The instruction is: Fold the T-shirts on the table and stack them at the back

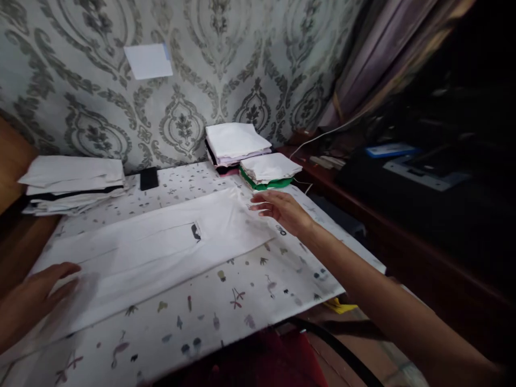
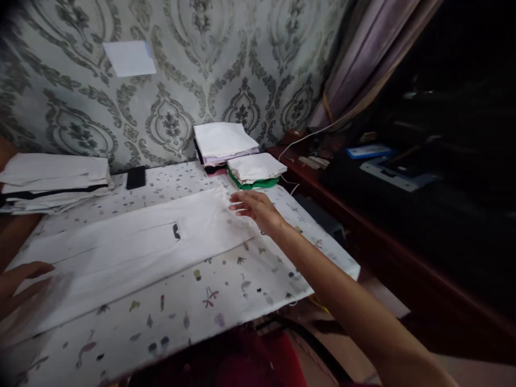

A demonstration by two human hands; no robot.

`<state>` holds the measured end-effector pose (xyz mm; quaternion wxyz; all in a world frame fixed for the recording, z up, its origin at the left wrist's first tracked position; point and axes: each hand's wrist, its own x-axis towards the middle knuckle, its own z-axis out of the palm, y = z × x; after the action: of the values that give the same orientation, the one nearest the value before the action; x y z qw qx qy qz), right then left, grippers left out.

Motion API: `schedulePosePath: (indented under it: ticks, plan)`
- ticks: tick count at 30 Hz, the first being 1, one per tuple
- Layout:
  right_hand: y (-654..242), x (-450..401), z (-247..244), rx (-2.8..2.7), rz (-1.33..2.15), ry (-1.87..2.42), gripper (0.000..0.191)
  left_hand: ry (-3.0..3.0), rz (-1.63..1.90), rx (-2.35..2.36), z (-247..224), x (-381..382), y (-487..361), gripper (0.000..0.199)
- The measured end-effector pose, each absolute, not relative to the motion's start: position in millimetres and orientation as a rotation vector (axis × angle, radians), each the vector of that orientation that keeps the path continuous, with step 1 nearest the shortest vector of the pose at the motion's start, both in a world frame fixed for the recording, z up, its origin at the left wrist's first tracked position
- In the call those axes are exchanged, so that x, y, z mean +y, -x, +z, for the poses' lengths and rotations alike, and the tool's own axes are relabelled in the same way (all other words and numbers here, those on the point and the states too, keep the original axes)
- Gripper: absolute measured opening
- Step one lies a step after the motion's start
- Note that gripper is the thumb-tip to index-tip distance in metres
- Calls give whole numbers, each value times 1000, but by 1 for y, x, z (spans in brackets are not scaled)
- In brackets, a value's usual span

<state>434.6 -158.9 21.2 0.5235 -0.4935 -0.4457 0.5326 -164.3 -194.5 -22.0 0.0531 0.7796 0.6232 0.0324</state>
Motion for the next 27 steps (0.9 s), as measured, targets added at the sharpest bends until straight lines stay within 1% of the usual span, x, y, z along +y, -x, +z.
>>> schedulePosePath:
  ticks: [3, 7, 10, 13, 17, 20, 23, 27]
  plan:
    - [-462, -179, 1, -1126, 1093, 1354, 28, -2258, 227, 1891, -5, -179, 98, 46]
    - [-479, -200, -21, -1172, 1067, 1530, 25, -2198, 326, 1585, 18, -146, -32, 49]
    - [-481, -210, -32, -1253, 1076, 1589, 25, -2289, 357, 1397, 11, -113, -117, 46]
    - [-483, -214, -36, -1389, 1056, 1602, 25, -2410, 279, 1483, -7, -83, -174, 41]
    - [-488, -211, -34, -1646, 865, 1656, 16, -2490, 171, 1682, -20, -61, -213, 37]
    - [-489, -207, -31, -1725, 770, 1604, 10, -2388, 157, 1721, -22, -54, -222, 27]
    - [-488, -204, -31, -1702, 806, 1509, 11, -2336, 180, 1679, -25, -47, -222, 9]
    - [-486, -203, -35, -1616, 998, 1433, 19, -2385, 381, 1581, -33, -42, -217, 8]
